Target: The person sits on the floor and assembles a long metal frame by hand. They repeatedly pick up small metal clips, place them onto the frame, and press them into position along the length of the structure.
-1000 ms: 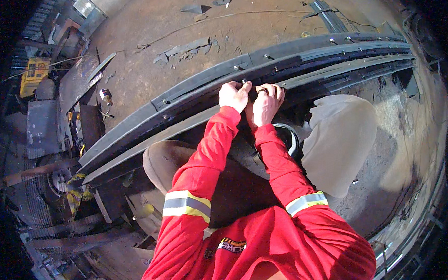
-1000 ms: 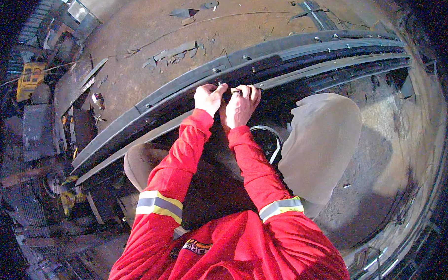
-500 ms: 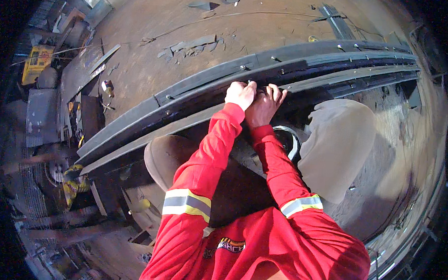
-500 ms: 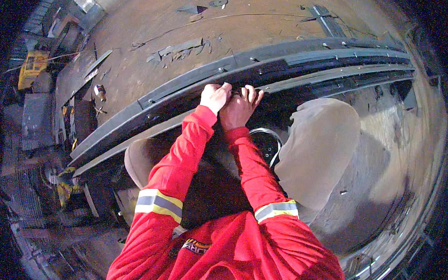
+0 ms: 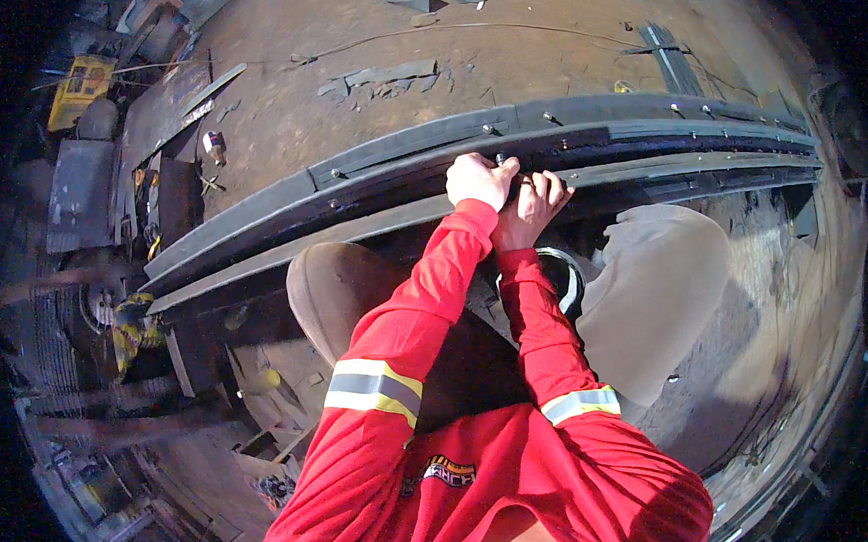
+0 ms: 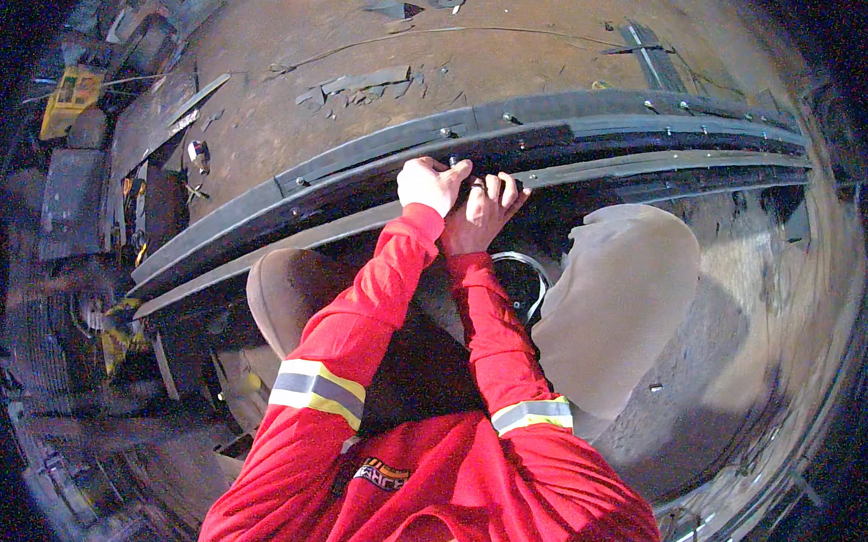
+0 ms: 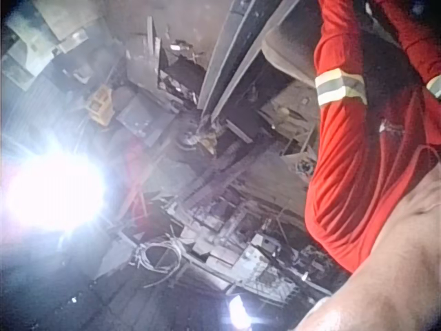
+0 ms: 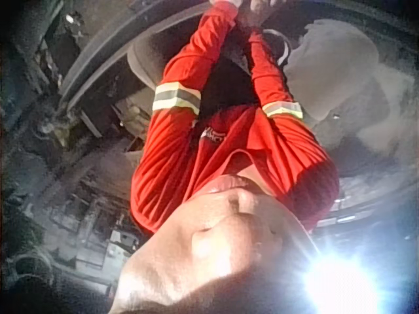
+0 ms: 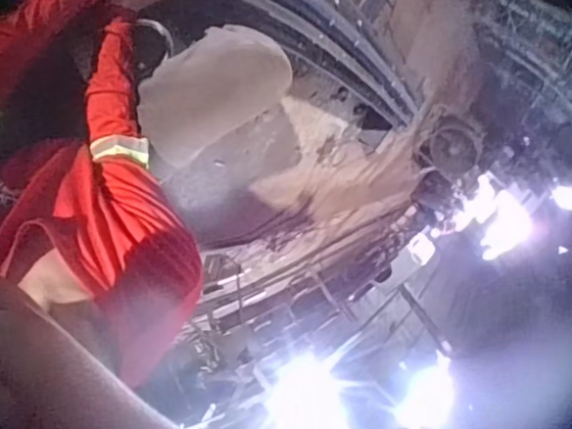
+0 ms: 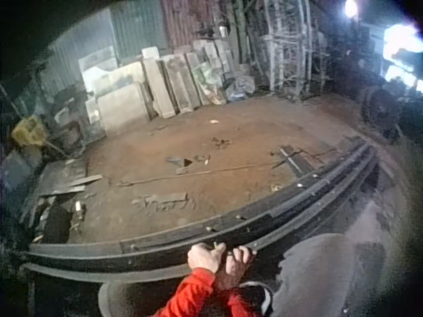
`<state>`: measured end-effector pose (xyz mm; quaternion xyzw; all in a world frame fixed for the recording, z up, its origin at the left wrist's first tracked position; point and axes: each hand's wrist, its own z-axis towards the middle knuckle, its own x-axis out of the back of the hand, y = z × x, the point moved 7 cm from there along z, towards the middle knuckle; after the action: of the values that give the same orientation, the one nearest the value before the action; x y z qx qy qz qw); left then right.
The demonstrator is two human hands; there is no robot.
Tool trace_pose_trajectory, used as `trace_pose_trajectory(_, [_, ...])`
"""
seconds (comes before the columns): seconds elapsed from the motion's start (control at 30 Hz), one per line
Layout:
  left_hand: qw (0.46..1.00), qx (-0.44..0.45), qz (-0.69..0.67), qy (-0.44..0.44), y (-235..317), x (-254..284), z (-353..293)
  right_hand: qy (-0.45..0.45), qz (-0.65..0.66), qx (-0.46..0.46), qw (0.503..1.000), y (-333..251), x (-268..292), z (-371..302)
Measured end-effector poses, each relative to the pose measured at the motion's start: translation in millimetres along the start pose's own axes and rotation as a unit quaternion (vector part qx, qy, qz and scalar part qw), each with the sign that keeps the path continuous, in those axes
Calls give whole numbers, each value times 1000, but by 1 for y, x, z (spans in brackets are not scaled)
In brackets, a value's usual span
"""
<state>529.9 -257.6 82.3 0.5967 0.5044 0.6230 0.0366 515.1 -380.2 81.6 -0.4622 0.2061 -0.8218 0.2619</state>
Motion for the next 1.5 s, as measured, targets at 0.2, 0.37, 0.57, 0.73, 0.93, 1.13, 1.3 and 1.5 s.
trace_pose_trajectory(0.2, [990, -12, 115, -83, -7, -10, -1, -40, -133, 24, 990, 3, -28, -4])
trace_pose_trajectory(0.37, [995, 9, 64, -82, -1, -8, -2, -43, -221, 33, 974, 8, -32, -6])
trace_pose_trajectory(0.57, [998, 33, 19, -57, -7, 4, -6, -55, -11, -27, 998, 7, -11, -2])
trace_pose_trajectory(0.73, [998, 47, 2, -37, -2, 10, -7, 29, 4, 64, 998, 32, -18, -5])
trace_pose_trajectory(0.93, [1000, -4, 21, 9, -2, 5, -7, 52, 16, 79, 995, 36, -23, -11])
trace_pose_trajectory(1.13, [994, -70, 79, -40, 1, 1, -14, -6, -65, 40, 997, 16, -25, -7])
trace_pose_trajectory(1.3, [993, -52, 74, -70, -3, -2, -12, -82, -157, -12, 984, 2, -28, -1])
trace_pose_trajectory(1.5, [998, -10, 35, -56, -10, -13, 2, -93, -165, -1, 982, 1, -22, -4])
